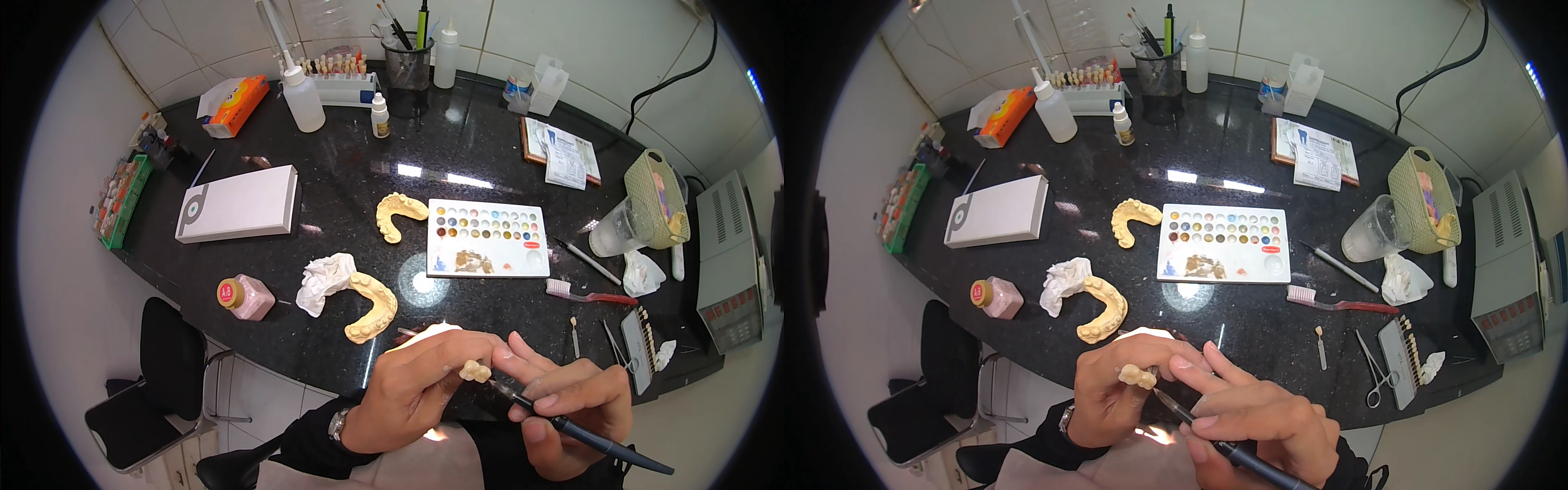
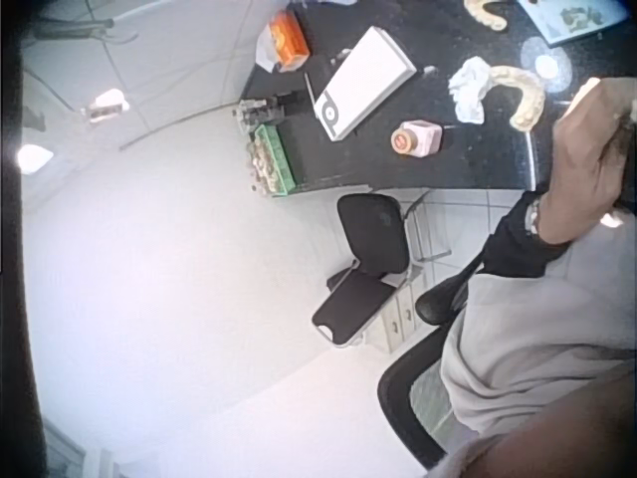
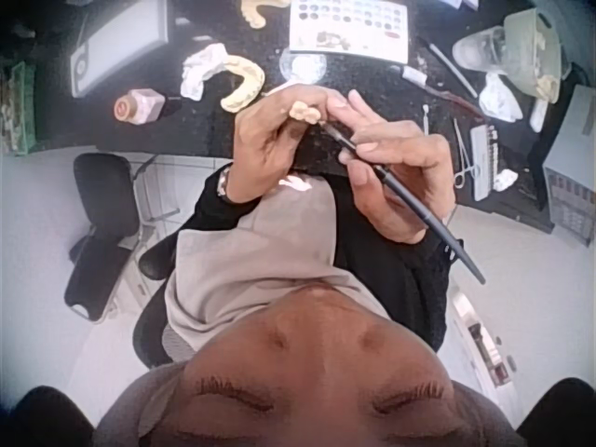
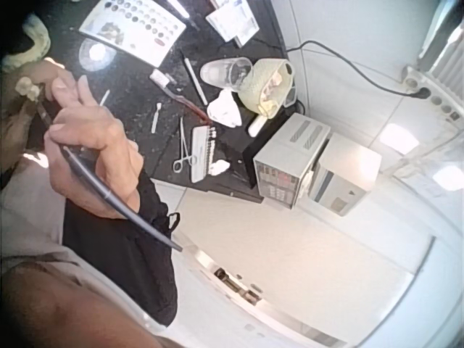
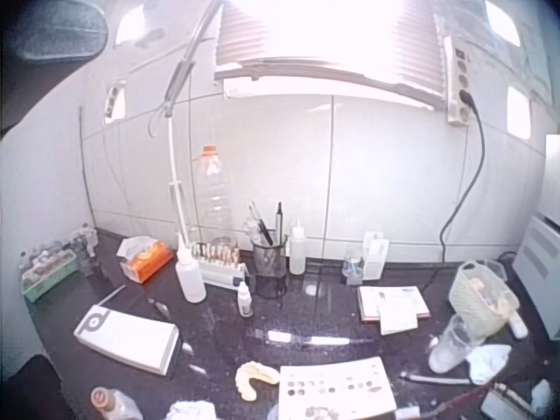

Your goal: The person applies a liquid or paste substance to a dental bridge using a brush, dipping the brush into a palette of different shades before applying it to the prosthetic.

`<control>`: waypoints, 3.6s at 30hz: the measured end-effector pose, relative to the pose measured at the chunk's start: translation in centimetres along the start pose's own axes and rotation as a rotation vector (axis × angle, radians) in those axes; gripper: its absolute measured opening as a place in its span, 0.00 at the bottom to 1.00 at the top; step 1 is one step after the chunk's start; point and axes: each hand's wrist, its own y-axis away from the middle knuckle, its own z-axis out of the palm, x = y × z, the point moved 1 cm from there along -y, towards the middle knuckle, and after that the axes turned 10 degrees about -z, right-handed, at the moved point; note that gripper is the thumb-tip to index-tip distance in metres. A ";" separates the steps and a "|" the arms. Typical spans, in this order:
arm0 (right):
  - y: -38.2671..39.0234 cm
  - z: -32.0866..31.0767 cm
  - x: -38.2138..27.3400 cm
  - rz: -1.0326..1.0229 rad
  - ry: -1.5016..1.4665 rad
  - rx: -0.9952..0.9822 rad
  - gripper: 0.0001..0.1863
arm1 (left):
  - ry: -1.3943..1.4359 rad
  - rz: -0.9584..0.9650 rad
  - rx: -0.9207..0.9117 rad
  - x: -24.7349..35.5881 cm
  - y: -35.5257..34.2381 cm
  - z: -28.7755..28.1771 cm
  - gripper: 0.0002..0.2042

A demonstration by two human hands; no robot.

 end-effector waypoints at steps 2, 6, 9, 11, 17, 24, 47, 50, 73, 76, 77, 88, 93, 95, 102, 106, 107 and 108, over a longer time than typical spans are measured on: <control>-0.1 -0.1 0.0 -0.004 0.003 -0.012 0.11 | -0.001 -0.003 0.001 0.1 0.0 0.0 0.15; -0.1 0.0 -0.1 0.005 0.000 -0.007 0.10 | 0.011 0.003 0.001 0.1 0.0 0.0 0.15; 0.0 0.0 -0.1 0.008 -0.016 0.009 0.10 | -0.004 0.055 -0.105 -0.1 -0.1 -0.4 0.16; 0.0 -0.1 0.0 0.004 -0.009 -0.001 0.11 | -0.018 0.049 -0.102 0.0 -0.1 -0.5 0.16; 0.1 -0.1 0.1 0.012 -0.075 0.034 0.11 | 0.013 -0.003 -0.007 0.0 0.0 0.1 0.15; 0.0 -0.1 0.0 0.011 0.002 -0.007 0.11 | -0.007 0.030 -0.089 0.0 0.0 -0.4 0.15; -0.1 -0.2 0.1 0.039 -0.035 0.025 0.10 | 0.003 0.040 -0.103 -0.3 -0.2 -0.3 0.14; -0.3 -0.3 0.0 0.033 -0.001 -0.027 0.10 | -0.020 0.041 -0.094 -0.3 -0.2 -0.3 0.14; -0.2 -0.2 0.1 0.157 -0.049 0.225 0.11 | 0.076 -0.105 -0.053 0.0 -0.3 0.5 0.11; -0.2 -0.4 0.1 0.173 -0.047 0.260 0.10 | 0.096 -0.159 -0.087 0.1 -0.6 1.0 0.09; -0.1 -0.5 0.2 0.172 -0.048 0.254 0.09 | 0.087 -0.161 -0.083 0.3 -0.6 1.2 0.09; 1.4 -1.4 -0.8 0.149 -0.054 0.204 0.08 | 0.006 -0.118 -0.087 0.8 0.2 2.5 0.09; 1.8 -1.6 -1.3 0.165 -0.039 0.220 0.09 | 0.018 -0.089 -0.080 0.8 0.5 2.8 0.09; 1.8 -1.7 -1.1 0.137 -0.095 0.276 0.10 | 0.056 -0.054 -0.068 0.7 0.5 3.1 0.08; 3.0 -3.0 0.6 0.043 -0.195 0.511 0.10 | 0.136 -0.026 -0.066 0.1 -0.5 4.1 0.08; 4.2 -4.2 0.5 0.035 -0.181 0.551 0.10 | 0.153 -0.011 -0.127 0.2 -0.9 5.7 0.07; 4.6 -4.6 0.3 0.033 -0.180 0.557 0.09 | 0.156 -0.004 -0.152 0.3 -0.8 6.3 0.07; 4.9 -5.0 0.0 0.011 -0.200 0.575 0.09 | 0.159 0.002 -0.178 0.5 -0.8 6.9 0.07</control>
